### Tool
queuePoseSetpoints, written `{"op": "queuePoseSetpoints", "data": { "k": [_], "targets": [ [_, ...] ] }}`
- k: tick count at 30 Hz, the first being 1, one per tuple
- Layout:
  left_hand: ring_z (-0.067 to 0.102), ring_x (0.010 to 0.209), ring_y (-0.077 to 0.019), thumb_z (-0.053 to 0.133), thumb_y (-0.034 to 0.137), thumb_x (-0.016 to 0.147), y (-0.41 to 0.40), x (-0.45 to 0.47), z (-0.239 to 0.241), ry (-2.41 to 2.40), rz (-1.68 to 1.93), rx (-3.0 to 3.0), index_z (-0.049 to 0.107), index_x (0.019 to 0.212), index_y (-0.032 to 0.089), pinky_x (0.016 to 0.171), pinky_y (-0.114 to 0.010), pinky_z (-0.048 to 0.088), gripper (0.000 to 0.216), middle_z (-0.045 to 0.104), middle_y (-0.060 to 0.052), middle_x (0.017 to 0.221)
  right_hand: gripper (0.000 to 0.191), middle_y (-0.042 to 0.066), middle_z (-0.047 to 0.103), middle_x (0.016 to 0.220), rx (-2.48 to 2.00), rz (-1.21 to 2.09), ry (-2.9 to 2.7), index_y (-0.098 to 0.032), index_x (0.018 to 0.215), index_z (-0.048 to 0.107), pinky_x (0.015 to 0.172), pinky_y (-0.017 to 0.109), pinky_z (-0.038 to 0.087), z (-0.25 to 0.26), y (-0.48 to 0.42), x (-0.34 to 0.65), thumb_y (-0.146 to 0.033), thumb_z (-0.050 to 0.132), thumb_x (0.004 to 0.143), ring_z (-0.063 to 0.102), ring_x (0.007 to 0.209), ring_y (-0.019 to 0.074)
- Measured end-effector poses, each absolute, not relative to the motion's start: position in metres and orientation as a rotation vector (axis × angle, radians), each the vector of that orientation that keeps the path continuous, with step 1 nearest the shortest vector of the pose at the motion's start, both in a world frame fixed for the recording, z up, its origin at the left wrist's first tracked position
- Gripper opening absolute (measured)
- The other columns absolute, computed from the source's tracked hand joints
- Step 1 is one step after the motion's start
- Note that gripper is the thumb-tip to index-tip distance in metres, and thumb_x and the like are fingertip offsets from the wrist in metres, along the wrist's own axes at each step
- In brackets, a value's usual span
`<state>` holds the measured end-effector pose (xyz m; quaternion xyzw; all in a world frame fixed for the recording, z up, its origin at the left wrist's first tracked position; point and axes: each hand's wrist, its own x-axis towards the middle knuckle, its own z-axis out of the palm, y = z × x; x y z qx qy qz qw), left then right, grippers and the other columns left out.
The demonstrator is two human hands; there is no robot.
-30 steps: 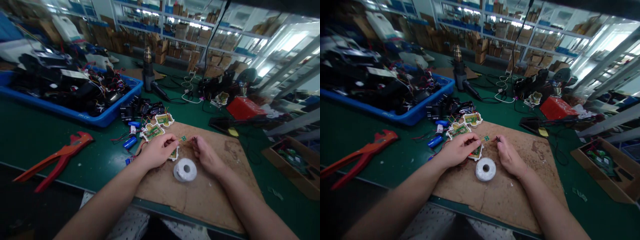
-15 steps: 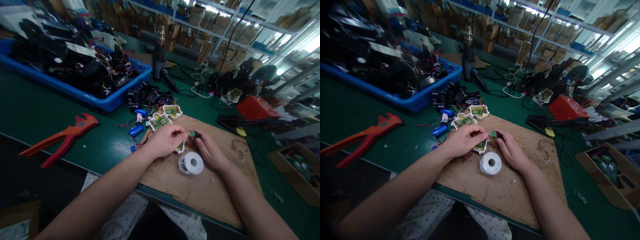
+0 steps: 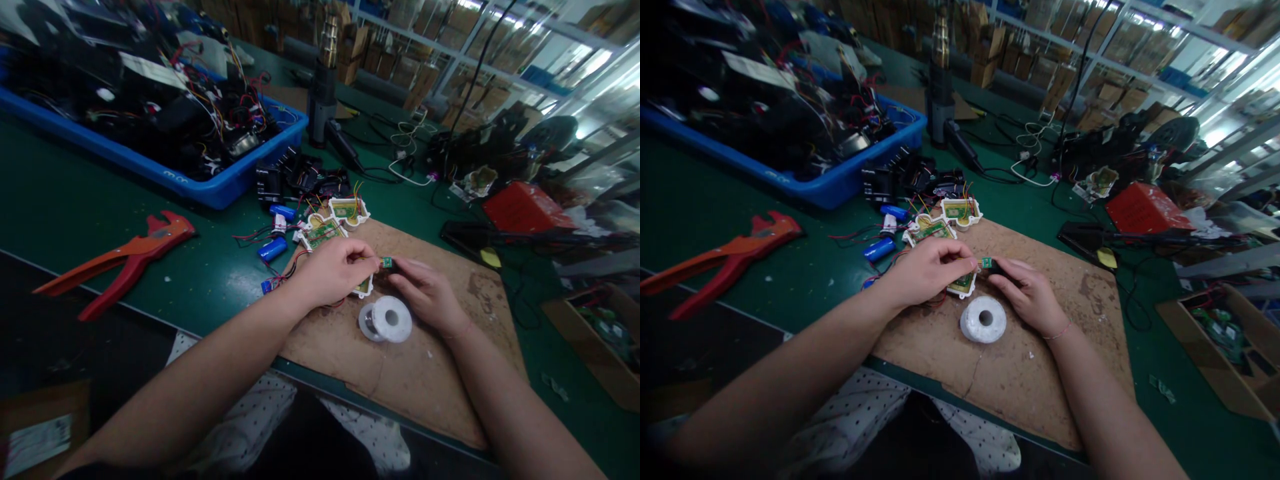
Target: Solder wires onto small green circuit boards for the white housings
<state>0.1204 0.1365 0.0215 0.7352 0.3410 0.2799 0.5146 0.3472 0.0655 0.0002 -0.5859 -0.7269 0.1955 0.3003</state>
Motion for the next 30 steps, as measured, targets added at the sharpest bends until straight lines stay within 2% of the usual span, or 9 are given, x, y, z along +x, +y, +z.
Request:
{"op": "queuePoseSetpoints", "data": {
  "k": [4,11,30],
  "targets": [
    [0.053,0.061,-0.0116,0.061,0.035,0.091,0.136,0.120,0.021,0.836,0.676,1.773,0.074,0.082,0.017,0.055,-0.025,0.033,0.023,0.064,0.001,0.068,0.047,0.008,0.070,0.132,-1.547,0.524,-1.933,-0.030,0.137,0.064,0.106,0.043,0.053,-0.002,0.065,0.349,-0.049,0.061,0.095,0.066,0.120,0.0253],
    [0.051,0.060,-0.0108,0.061,0.035,0.092,0.136,0.120,0.021,0.872,0.695,1.854,0.073,0.081,0.018,0.054,-0.026,0.030,0.024,0.062,0.002,0.066,0.044,0.008,0.072,0.123,-1.536,0.559,-1.880,-0.030,0.135,0.063,0.098,0.042,0.057,-0.012,0.064,0.352,-0.048,0.062,0.095,0.069,0.108,0.0231],
    [0.049,0.058,-0.0099,0.061,0.035,0.091,0.136,0.119,0.023,0.865,0.665,1.854,0.073,0.082,0.017,0.053,-0.025,0.030,0.024,0.059,0.003,0.064,0.042,0.006,0.072,0.123,-1.466,0.545,-1.938,-0.030,0.136,0.062,0.096,0.039,0.056,-0.011,0.064,0.352,-0.042,0.063,0.095,0.069,0.107,0.0211]
  ]
}}
